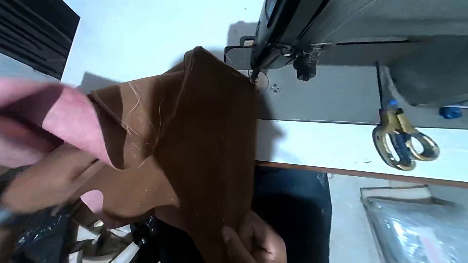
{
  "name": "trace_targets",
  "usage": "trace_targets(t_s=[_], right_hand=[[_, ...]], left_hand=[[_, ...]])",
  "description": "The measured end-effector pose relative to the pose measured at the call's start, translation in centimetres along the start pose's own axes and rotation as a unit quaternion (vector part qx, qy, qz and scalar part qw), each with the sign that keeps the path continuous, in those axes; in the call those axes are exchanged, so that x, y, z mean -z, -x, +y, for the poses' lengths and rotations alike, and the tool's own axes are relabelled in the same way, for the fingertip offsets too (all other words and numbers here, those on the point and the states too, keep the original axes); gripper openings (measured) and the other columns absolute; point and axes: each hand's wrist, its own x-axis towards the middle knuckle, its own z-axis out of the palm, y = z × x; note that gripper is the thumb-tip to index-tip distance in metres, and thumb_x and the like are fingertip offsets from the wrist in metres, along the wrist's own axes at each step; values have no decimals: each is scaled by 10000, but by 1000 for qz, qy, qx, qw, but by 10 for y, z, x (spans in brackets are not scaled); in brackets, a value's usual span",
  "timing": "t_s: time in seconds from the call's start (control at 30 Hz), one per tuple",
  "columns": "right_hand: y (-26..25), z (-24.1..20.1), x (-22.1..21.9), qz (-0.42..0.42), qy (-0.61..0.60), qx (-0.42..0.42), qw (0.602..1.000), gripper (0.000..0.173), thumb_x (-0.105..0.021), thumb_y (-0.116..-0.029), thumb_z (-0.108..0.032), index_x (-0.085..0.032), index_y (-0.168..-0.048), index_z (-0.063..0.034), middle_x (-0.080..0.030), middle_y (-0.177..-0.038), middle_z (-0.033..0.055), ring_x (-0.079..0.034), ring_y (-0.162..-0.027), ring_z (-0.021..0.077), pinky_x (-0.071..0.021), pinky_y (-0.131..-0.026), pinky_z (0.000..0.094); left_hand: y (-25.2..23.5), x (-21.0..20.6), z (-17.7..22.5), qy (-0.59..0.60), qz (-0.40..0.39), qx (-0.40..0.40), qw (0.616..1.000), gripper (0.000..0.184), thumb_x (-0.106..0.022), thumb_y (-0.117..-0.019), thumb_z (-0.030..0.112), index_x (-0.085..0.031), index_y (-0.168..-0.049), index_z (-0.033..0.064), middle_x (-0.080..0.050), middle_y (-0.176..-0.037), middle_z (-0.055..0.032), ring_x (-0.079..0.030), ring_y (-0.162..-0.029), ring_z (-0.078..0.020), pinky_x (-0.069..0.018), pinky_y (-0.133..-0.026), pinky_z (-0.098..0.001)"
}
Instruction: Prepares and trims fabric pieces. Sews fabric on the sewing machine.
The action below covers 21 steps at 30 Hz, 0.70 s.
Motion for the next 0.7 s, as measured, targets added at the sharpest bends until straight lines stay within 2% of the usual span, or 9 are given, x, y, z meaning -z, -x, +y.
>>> trace_targets(t_s=[0.13, 0.2, 0.27, 0.3, 0.37, 0.43, 0.5, 0.57, 0.7], right_hand=[[8, -7, 3, 35, -13, 12, 999, 240, -767, -870, -25, -553, -855, -133, -594, -746, -45, -592, -598, 12, -567, -530, 195], [6, -10, 3, 43, -10, -20, 999, 289, -782, -858, -43, -581, -1049, -127, -659, -900, -59, -649, -729, 4, -592, -629, 198], [2, 4, 1, 40, -87, -46, 994, 588, -762, -854, 1, -474, -1367, 11, -662, -1196, 71, -695, -983, 131, -629, -815, 299], [0, 14, -1, 34, -148, -44, 987, 733, -744, -861, 41, -347, -1476, 67, -638, -1274, 161, -702, -1051, 231, -641, -870, 386], [-2, 26, -3, 29, -213, -33, 976, 856, -705, -883, 62, -179, -1558, 56, -670, -1227, 216, -720, -1038, 297, -642, -871, 446], [-2, 32, 0, 45, -216, -38, 975, 778, -661, -917, 46, -220, -1558, 45, -703, -1128, 198, -730, -963, 268, -642, -829, 418], [-3, 34, 6, 67, -181, -69, 979, 493, -635, -963, -3, -468, -1421, 70, -712, -991, 164, -710, -860, 227, -628, -756, 380], [-3, 31, 10, 58, -122, -85, 987, 239, -647, -973, -35, -664, -1202, 31, -729, -903, 106, -700, -771, 173, -616, -673, 326], [13, 4, 4, 28, -83, -99, 991, 294, -752, -910, -54, -582, -1149, -35, -699, -820, 41, -680, -663, 133, -608, -569, 297]], left_hand=[[24, 74, 83, 231, -31, 83, 969, 321, -550, -982, 130, -699, -1057, -144, -723, -1044, -230, -696, -1000, -237, -523, -986, -379], [43, 93, 114, 359, -21, 114, 926, 272, -530, -1042, 167, -676, -1048, -61, -715, -1105, -122, -670, -1068, -114, -506, -1007, -268], [45, 62, 137, 371, 154, 89, 911, 135, -581, -1013, 118, -684, -960, 49, -693, -953, 26, -628, -912, 21, -479, -863, -153], [30, 36, 125, 333, 274, -5, 902, 66, -666, -974, 95, -717, -1015, 84, -708, -1017, 67, -624, -969, 51, -479, -879, -128], [-46, 18, 103, 112, 374, -150, 909, 545, -682, -971, 413, -584, -1389, 76, -605, -1395, -41, -545, -1308, -101, -444, -1119, -267], [-138, 48, 145, 49, 302, 5, 952, 811, -697, -861, 671, -548, -1466, 152, -597, -1431, -46, -537, -1336, -183, -420, -1142, -438], [-203, 41, 141, 35, 216, 38, 975, 826, -638, -867, 728, -536, -1470, 172, -651, -1325, -62, -618, -1225, -233, -511, -1048, -511], [-234, 25, 119, 52, 193, 20, 980, 480, -658, -925, 599, -695, -1192, 201, -724, -1035, -17, -697, -966, -192, -584, -855, -510], [-247, 15, 91, 199, 125, 17, 972, 227, -689, -975, 396, -766, -932, 187, -721, -796, 43, -666, -696, -55, -580, -674, -344]])
